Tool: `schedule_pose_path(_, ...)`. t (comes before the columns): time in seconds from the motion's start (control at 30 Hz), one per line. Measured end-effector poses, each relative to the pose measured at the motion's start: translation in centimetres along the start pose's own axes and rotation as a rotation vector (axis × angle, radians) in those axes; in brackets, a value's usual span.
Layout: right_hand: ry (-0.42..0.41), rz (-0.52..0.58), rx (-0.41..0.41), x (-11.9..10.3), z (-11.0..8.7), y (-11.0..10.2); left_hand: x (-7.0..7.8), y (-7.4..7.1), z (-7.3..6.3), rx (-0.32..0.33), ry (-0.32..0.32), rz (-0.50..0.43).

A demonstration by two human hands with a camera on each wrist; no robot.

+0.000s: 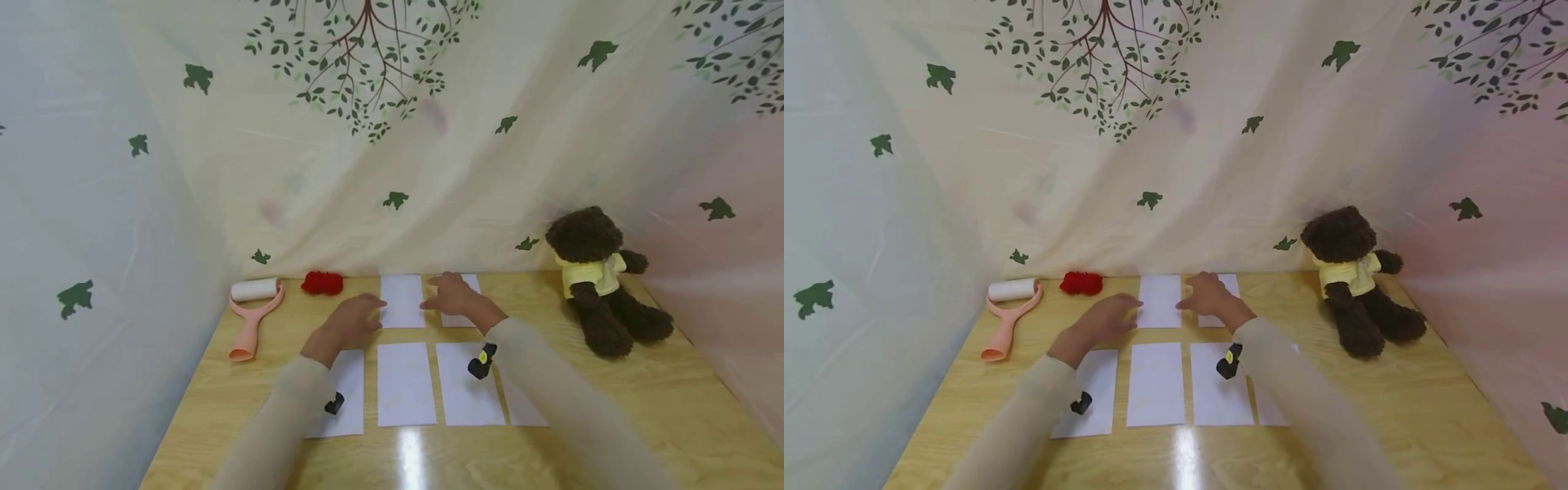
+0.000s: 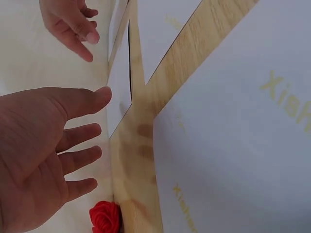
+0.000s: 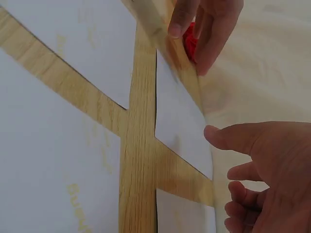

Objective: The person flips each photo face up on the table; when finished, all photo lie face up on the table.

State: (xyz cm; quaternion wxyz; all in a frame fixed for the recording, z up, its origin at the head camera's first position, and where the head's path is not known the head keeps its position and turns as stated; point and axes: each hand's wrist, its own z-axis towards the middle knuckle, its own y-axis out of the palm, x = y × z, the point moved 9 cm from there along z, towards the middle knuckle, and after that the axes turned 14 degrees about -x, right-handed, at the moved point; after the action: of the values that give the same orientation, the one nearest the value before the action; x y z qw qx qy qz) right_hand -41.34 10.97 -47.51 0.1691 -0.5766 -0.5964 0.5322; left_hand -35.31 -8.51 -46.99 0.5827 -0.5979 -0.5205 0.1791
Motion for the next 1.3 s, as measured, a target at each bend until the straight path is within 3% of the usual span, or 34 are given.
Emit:
schedule_pose_path(0.23, 0.083, -0.044, -0.048, 0.0, 2.7, 0.4, 0.0, 1.1, 1.2, -0.054, -0.045, 0.049)
schedule_pose_path(0.57, 0.148, -0.178, -0.117, 0.5, 4.5, 1.0, -0.5, 2.2, 1.3, -0.130, -0.082, 0.067)
schedule_pose_path(0.7, 0.133, -0.174, -0.135, 0.6, 4.9, 0.9, -0.5, 2.5, 1.2, -0.204, -0.106, 0.064)
schedule_pose_path(0.9, 0.051, -0.169, -0.090, -0.3, 5.6, 0.5, -0.6, 2.4, 1.0, -0.283, -0.134, 0.030)
schedule_pose_path(1.03, 0.045, -0.045, -0.071, -0.3, 5.7, 0.4, -0.7, 2.4, 1.1, -0.286, -0.141, -0.010)
schedule_pose_path(1.3, 0.021, 0.459, 0.068, 0.2, 4.8, -0.8, -0.7, 2.4, 1.5, -0.263, -0.148, -0.035)
